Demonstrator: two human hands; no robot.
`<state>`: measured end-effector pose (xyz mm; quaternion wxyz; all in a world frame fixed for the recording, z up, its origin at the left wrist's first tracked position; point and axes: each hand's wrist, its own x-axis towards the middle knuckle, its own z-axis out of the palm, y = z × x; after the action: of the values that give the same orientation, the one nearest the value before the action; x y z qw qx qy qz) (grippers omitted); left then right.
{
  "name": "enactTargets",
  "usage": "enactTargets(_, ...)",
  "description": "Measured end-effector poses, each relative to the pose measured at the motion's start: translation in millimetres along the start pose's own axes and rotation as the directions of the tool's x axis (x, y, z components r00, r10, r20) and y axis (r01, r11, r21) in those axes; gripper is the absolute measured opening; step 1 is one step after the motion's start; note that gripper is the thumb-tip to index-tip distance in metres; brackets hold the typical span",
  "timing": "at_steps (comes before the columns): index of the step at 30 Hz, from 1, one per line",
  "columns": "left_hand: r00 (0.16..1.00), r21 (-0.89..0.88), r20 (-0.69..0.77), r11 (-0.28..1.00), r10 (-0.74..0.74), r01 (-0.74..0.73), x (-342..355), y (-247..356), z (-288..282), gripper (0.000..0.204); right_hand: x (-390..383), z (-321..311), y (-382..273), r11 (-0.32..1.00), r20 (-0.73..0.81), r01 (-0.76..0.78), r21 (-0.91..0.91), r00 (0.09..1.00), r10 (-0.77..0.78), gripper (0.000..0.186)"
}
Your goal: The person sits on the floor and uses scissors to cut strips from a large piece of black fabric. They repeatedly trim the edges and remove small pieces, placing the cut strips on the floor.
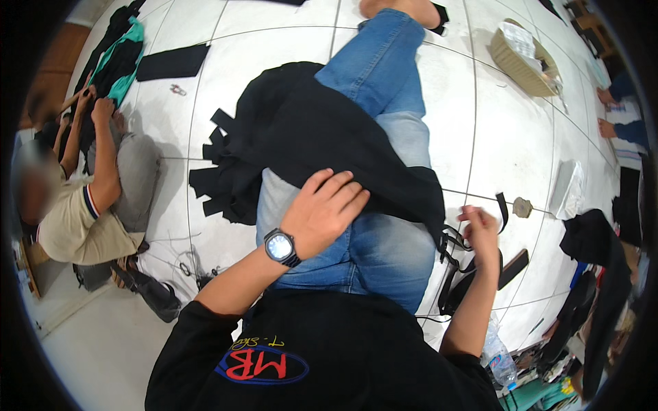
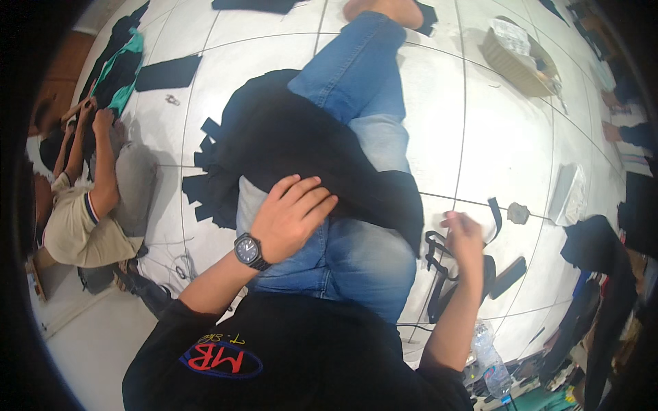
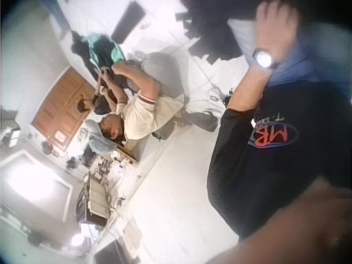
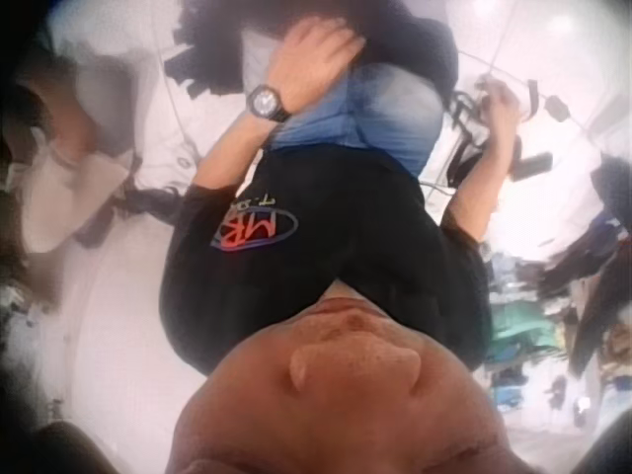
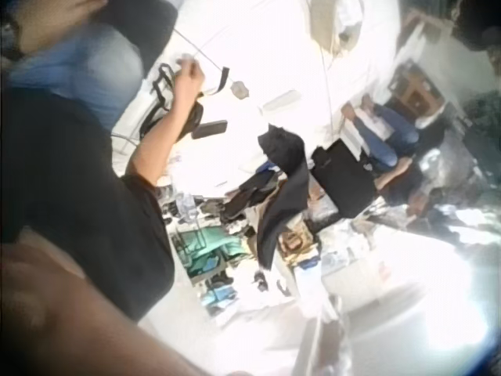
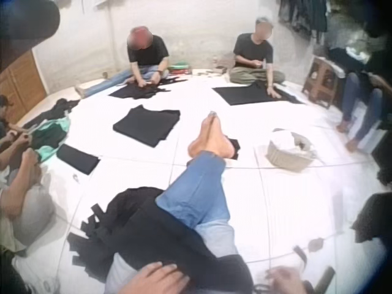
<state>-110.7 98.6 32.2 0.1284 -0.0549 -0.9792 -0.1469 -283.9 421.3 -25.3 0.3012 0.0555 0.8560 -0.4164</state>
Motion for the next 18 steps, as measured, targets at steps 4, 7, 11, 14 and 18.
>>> enactTargets(4,0.989,-0.03,0.14,0.998,0.05,-0.046,-6.8,-19.0,10.4,0.019,-17.1,21.4,17.1,0.988,0.304,-0.149,0.04,0.944,0.13,0.043)
enactTargets(7,0.998,-0.149,-0.014,0.987,0.055,-0.057,-16.2,-19.3,-23.3,0.018,-24.8,29.9,17.6,0.981,0.349,-0.129,0.148,0.935,0.07,0.035)
enactTargets(11,0.997,-0.116,0.005,0.99,-0.076,0.076,-80.9,-40.2,-61.3,0.015,-29.2,30.7,19.6,0.991,0.277,-0.01,0.134,0.96,-0.028,0.039)
enactTargets(14,0.968,-0.045,-0.024,0.967,-0.251,0.25,-128.3,-61.4,-88.5,0.016,-30.2,30.9,19.1,0.994,0.213,0.082,0.079,0.972,-0.097,0.033)
enactTargets(18,0.901,0.027,-0.179,0.913,-0.395,0.406,-178.6,-76.4,-95.4,0.058,-31.8,35.8,8.7,0.979,0.157,0.072,0.191,0.982,-0.103,0.03)
